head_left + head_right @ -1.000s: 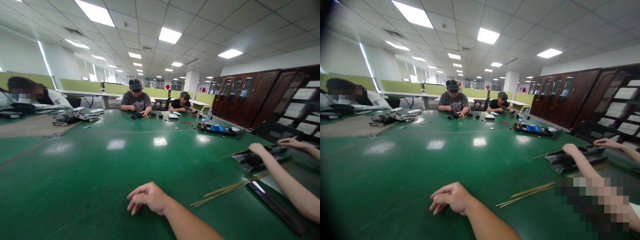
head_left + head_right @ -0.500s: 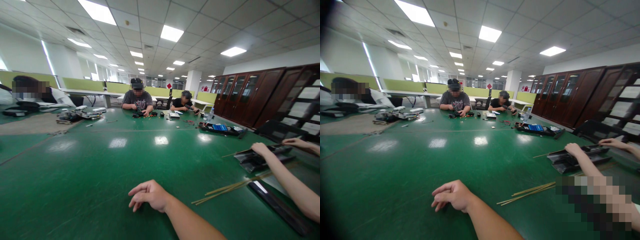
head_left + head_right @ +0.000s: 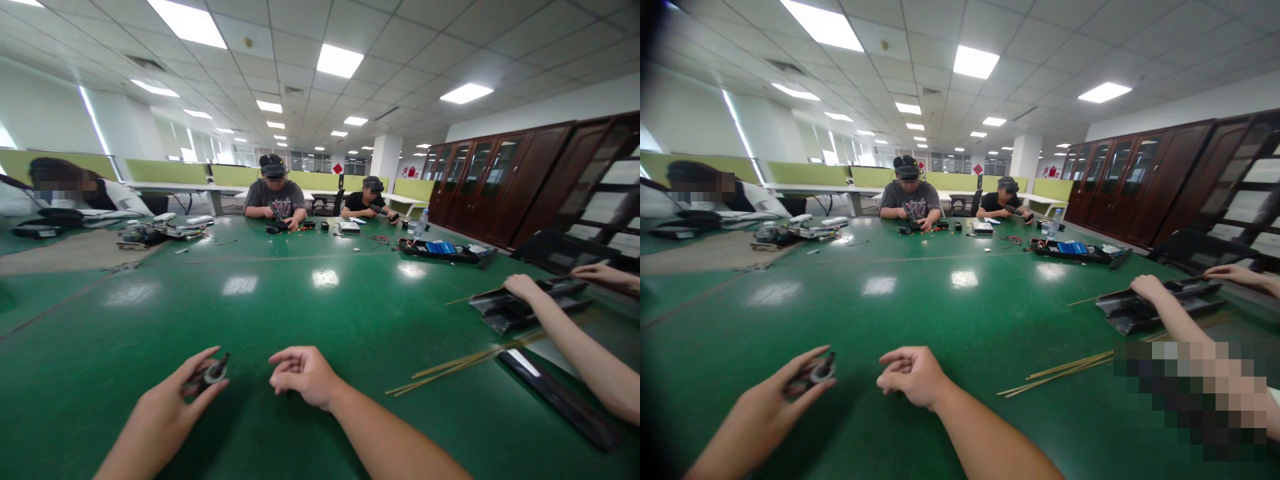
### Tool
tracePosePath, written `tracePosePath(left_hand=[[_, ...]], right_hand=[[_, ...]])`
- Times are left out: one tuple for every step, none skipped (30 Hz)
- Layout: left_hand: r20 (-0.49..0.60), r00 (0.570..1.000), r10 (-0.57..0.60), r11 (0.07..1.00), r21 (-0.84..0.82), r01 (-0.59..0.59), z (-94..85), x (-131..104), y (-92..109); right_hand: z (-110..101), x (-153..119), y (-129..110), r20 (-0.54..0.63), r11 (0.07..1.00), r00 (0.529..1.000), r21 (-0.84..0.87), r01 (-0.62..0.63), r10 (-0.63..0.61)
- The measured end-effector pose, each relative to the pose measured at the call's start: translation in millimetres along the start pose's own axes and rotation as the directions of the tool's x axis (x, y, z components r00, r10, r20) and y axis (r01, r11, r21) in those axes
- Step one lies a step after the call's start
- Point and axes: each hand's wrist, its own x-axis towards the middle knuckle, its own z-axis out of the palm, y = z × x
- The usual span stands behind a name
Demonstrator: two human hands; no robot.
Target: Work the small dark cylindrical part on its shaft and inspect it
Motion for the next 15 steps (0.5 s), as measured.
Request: tracePosePath(left_hand=[[0.053,0.999,-0.006,1.0,-0.03,0.008,10.7,8.8,3.9],[0.101,0.995,-0.008,0.997,-0.073,0.015,21.6,16.5,8.6],[0.118,0.993,0.001,0.995,-0.099,0.011,31.8,22.5,13.5],[0.109,0.994,0.014,0.993,-0.122,0.0,40.6,26.5,17.7],[0.104,0.994,0.042,0.99,-0.135,-0.028,47.5,28.5,20.7],[0.1,0.992,0.078,0.988,-0.142,-0.064,52.3,28.7,22.2],[0.099,0.988,0.12,0.984,-0.147,-0.105,55.0,27.6,22.1],[0.101,0.981,0.164,0.978,-0.149,-0.148,56.0,25.6,20.5],[0.103,0.974,0.204,0.971,-0.15,-0.187,55.9,23.1,18.0],[0.1,0.967,0.234,0.965,-0.148,-0.218,55.1,20.7,14.9],[0.095,0.963,0.254,0.96,-0.144,-0.239,54.1,18.5,11.6],[0.089,0.96,0.267,0.957,-0.137,-0.254,53.4,16.8,8.6],[0.085,0.957,0.277,0.956,-0.128,-0.265,53.0,15.4,6.0],[0.083,0.956,0.283,0.955,-0.12,-0.272,53.1,14.5,4.0],[0.082,0.954,0.287,0.954,-0.116,-0.277,53.6,14.0,2.7]], right_hand=[[-0.1,0.8,0.4,-0.059,0.998,0.997,-0.051,0.049,-0.052],[-0.5,1.4,0.6,-0.111,0.99,0.988,-0.11,0.093,-0.105],[-1.1,1.8,0.5,-0.152,0.977,0.977,-0.171,0.125,-0.151],[-1.7,2.0,0.2,-0.182,0.963,0.965,-0.226,0.145,-0.188],[-2.2,2.1,-0.1,-0.203,0.95,0.956,-0.272,0.153,-0.212],[-2.6,2.0,-0.6,-0.216,0.94,0.951,-0.307,0.151,-0.223],[-2.6,1.9,-1.0,-0.216,0.932,0.95,-0.333,0.144,-0.225],[-2.3,1.6,-1.4,-0.207,0.925,0.953,-0.354,0.138,-0.221],[-1.7,1.4,-1.7,-0.194,0.919,0.957,-0.371,0.133,-0.217],[-0.9,1.1,-2.0,-0.179,0.914,0.96,-0.384,0.131,-0.213],[0.1,0.9,-2.2,-0.166,0.909,0.963,-0.395,0.131,-0.211],[1.1,0.6,-2.3,-0.158,0.904,0.965,-0.407,0.13,-0.21],[2.2,0.4,-2.3,-0.155,0.898,0.965,-0.42,0.13,-0.213],[3.1,0.1,-2.3,-0.155,0.89,0.964,-0.437,0.13,-0.217],[3.8,-0.2,-2.2,-0.154,0.881,0.963,-0.455,0.13,-0.222]])
